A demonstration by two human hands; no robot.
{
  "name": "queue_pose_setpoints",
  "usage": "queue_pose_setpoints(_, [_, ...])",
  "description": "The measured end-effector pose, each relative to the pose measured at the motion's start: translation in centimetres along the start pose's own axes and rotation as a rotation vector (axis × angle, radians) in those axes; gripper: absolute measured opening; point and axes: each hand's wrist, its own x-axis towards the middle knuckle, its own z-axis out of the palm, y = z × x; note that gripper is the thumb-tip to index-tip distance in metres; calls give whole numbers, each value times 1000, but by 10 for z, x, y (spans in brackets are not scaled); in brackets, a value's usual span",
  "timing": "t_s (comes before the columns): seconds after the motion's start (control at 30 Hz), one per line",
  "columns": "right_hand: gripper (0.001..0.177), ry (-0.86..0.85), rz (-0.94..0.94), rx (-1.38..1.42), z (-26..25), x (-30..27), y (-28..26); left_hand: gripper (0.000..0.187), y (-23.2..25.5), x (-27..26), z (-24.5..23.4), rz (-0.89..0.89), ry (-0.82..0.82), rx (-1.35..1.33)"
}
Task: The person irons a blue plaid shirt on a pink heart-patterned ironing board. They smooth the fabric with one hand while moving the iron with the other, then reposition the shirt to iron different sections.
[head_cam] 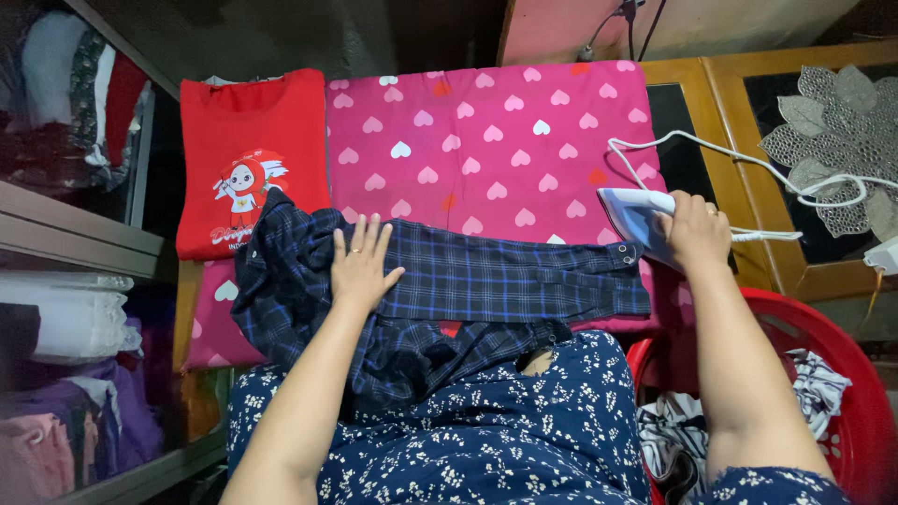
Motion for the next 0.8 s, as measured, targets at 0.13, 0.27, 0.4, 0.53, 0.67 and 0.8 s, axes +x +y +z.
queue_pose_setpoints(0.13, [40,232,-66,181,-32,8,-17,87,41,-11,-2,125,108,-170])
queue_pose_setpoints(0.27, [54,320,-178,277,-92,9,-56,86,72,-25,-7,315,56,-379])
queue_pose_setpoints(0.4, [61,172,-474,303,-120,-4,-104,89,73,-29,-16,394,-73,-393])
queue_pose_setpoints(0.53, [59,78,-587,349,-104,-64,-156,91,67,-37,-12,363,-107,-415])
queue_pose_setpoints(0.67, [60,211,-448,309,-90,-51,-167,92,65,-30,-13,351,-102,-426])
queue_pose_setpoints(0.8, [67,159,-259,148,-81,-20,-182,93,66,-32,-5,349,-90,-459])
